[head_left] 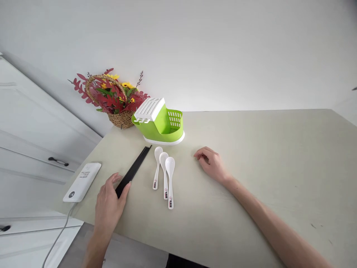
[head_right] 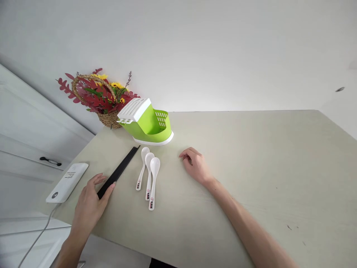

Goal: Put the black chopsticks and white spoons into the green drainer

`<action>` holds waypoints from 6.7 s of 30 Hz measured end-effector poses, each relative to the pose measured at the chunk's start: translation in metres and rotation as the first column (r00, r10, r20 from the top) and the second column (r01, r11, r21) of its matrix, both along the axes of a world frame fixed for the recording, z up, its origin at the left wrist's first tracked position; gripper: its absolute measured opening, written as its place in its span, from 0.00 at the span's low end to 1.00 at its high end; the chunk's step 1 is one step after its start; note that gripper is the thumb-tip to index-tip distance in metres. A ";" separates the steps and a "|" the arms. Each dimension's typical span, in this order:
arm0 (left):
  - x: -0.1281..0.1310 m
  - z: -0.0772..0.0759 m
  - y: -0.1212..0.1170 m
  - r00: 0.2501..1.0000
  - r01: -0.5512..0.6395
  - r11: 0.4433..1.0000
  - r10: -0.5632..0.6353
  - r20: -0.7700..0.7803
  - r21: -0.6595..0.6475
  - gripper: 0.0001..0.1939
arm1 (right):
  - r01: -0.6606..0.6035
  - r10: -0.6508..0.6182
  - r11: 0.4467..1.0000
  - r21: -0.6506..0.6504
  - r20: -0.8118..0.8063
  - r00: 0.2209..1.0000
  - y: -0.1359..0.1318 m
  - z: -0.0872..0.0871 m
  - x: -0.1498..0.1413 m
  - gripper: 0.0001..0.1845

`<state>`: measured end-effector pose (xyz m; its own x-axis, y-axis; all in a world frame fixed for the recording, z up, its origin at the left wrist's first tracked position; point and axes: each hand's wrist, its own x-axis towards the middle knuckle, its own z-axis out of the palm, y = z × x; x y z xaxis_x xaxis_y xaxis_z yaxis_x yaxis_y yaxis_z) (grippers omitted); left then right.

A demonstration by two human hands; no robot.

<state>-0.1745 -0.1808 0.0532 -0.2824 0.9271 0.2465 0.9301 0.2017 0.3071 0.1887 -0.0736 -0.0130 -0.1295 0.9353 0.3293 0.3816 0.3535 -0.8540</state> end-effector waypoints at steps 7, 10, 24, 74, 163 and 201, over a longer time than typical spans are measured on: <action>0.001 0.016 0.012 0.991 -0.056 0.988 0.037 -0.130 -0.143 0.26 | -0.016 0.016 1.000 -0.008 -0.010 1.000 -0.001 0.001 0.000 0.13; 0.000 0.021 0.018 0.980 -0.072 0.976 0.031 -0.197 -0.208 0.25 | -0.013 0.013 1.000 -0.007 -0.006 1.000 -0.001 0.002 -0.001 0.13; 0.022 0.030 0.031 0.923 -0.148 0.903 -0.020 -0.385 -0.403 0.25 | -0.002 0.002 1.000 -0.006 -0.001 1.000 -0.002 0.002 -0.001 0.13; 0.215 0.002 -0.006 0.248 0.703 0.668 0.092 0.965 -0.244 0.20 | -0.343 -0.437 0.811 -0.474 -0.881 0.183 0.010 0.030 0.034 0.12; 0.145 -0.037 0.005 0.903 0.382 0.910 -0.404 0.144 0.162 0.13 | 0.424 -0.500 0.864 -0.272 -0.358 0.789 0.001 0.015 0.021 0.08; 0.284 0.000 -0.011 0.738 0.667 0.724 -0.674 0.024 -0.177 0.08 | -0.114 -0.346 0.911 -0.397 -0.885 0.311 0.028 0.009 0.093 0.12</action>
<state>0.1095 -0.1918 0.0533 0.4346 0.8978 0.0715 0.8526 -0.4357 0.2887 0.2818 -0.0456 -0.0043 0.1641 0.9706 -0.1758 -0.7271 -0.0014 -0.6865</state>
